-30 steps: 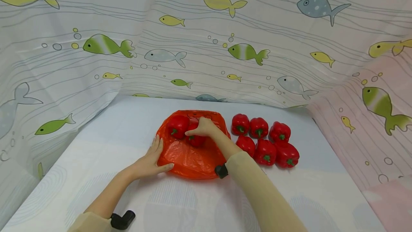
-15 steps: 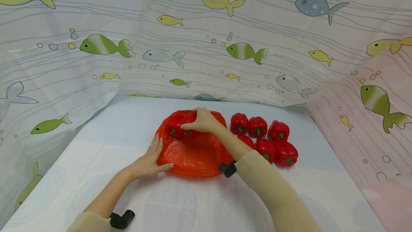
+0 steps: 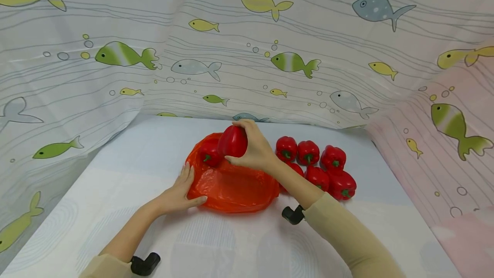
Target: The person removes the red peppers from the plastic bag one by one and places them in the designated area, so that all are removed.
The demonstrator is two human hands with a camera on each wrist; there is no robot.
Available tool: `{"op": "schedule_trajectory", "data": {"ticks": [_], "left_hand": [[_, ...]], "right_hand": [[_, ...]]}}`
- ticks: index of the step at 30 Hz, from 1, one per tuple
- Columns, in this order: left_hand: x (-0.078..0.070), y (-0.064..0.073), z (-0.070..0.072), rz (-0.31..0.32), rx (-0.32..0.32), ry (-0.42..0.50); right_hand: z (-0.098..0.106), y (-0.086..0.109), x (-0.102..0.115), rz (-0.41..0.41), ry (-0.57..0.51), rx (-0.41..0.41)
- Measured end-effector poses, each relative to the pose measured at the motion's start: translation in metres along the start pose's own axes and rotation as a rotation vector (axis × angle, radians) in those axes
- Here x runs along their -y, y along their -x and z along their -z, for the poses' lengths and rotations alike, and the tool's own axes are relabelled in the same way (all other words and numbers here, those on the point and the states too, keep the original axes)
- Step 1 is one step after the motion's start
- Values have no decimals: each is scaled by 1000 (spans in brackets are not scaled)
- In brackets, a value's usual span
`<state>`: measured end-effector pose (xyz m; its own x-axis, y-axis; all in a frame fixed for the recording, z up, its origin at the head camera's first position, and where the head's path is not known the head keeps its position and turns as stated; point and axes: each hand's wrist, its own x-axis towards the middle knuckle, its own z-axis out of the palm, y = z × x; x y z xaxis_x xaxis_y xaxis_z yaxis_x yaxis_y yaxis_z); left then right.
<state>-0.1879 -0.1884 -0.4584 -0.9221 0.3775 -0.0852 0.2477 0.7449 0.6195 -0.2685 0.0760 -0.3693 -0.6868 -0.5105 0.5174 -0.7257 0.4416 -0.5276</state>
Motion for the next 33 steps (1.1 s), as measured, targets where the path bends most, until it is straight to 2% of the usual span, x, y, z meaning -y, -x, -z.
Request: {"op": "schedule_trajectory", "data": {"ticks": [10, 16, 33], "left_hand": [[-2, 0, 0, -13, -6, 7], [-1, 1, -1, -2, -5, 2], [-2, -1, -2, -15, -4, 0]], "right_hand": [[35, 33, 13, 111, -31, -38], [53, 47, 12, 103, -27, -68], [87, 81, 6, 76, -1, -60]]}}
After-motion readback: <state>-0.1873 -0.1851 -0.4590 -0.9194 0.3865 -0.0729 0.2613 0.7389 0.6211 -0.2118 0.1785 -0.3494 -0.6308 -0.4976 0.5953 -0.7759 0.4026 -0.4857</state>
